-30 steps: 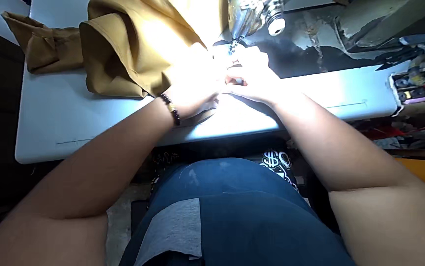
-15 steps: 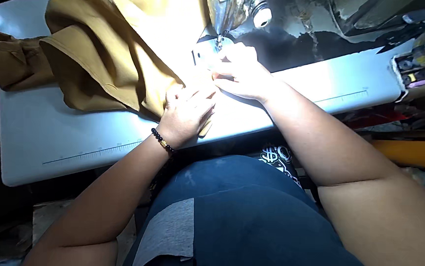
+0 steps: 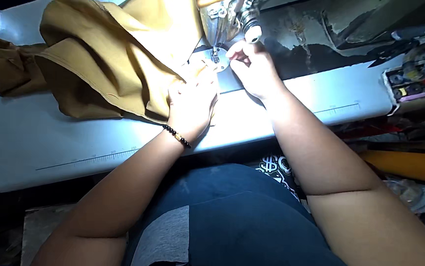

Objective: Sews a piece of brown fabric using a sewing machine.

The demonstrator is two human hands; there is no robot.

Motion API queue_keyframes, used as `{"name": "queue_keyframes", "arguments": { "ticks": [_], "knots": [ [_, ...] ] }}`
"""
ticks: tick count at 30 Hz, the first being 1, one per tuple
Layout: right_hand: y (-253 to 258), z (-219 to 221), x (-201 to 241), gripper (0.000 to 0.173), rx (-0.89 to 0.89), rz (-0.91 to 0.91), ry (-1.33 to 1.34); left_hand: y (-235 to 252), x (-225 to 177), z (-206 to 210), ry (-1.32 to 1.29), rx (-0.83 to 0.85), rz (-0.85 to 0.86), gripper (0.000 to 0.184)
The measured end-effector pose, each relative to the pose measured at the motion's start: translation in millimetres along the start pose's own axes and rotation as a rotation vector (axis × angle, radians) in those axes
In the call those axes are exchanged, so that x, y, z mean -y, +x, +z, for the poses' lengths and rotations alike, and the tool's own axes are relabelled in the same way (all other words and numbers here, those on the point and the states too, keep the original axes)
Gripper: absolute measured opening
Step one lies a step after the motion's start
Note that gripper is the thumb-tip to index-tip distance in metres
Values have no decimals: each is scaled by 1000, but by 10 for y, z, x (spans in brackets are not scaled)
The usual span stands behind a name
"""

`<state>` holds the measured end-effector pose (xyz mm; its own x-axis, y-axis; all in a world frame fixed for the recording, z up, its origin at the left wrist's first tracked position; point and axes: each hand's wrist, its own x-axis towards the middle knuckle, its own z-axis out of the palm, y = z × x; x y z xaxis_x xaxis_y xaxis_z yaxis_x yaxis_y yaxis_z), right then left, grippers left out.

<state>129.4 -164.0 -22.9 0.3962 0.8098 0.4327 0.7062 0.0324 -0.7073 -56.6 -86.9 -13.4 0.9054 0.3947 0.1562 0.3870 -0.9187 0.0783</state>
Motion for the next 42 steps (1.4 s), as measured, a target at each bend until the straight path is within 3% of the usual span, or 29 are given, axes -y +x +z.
{"name": "queue_keyframes", "arguments": {
  "ticks": [3, 7, 12, 17, 19, 26, 32, 35, 37, 40, 42],
  "knots": [
    [-26, -46, 7, 26, 22, 34, -160, 218, 16, 3, -124, 73, -66, 36],
    [-12, -32, -15, 24, 86, 23, -236, 415, 53, 53, -326, 51, -211, 37],
    [2, -14, -85, 24, 114, 11, -252, 630, 128, 154, -508, -85, -247, 65],
    [12, -14, -104, 33, 156, 25, -269, 743, 155, 135, -478, -64, -241, 67],
    [11, -7, -93, 34, 159, 43, -275, 758, 153, 101, -448, -45, -231, 60],
    [-8, 14, 43, 35, 214, 108, -448, 740, 126, 81, -379, 11, -262, 78],
    [-22, 47, 153, 38, 230, 160, -543, 732, 47, 7, -322, 63, -327, 68],
    [-29, 48, 92, 41, 244, 167, -512, 698, 9, 1, -179, 72, -277, 61],
    [-66, -7, 79, 42, 250, 150, -449, 554, 23, -88, -80, 46, -147, 57],
    [-149, -122, 145, 39, 248, 65, -295, 93, 263, -340, -50, -286, 161, 35],
    [-162, -128, 228, 41, 312, -40, -259, -149, 640, -553, -32, -389, 229, 37]
  ]
}}
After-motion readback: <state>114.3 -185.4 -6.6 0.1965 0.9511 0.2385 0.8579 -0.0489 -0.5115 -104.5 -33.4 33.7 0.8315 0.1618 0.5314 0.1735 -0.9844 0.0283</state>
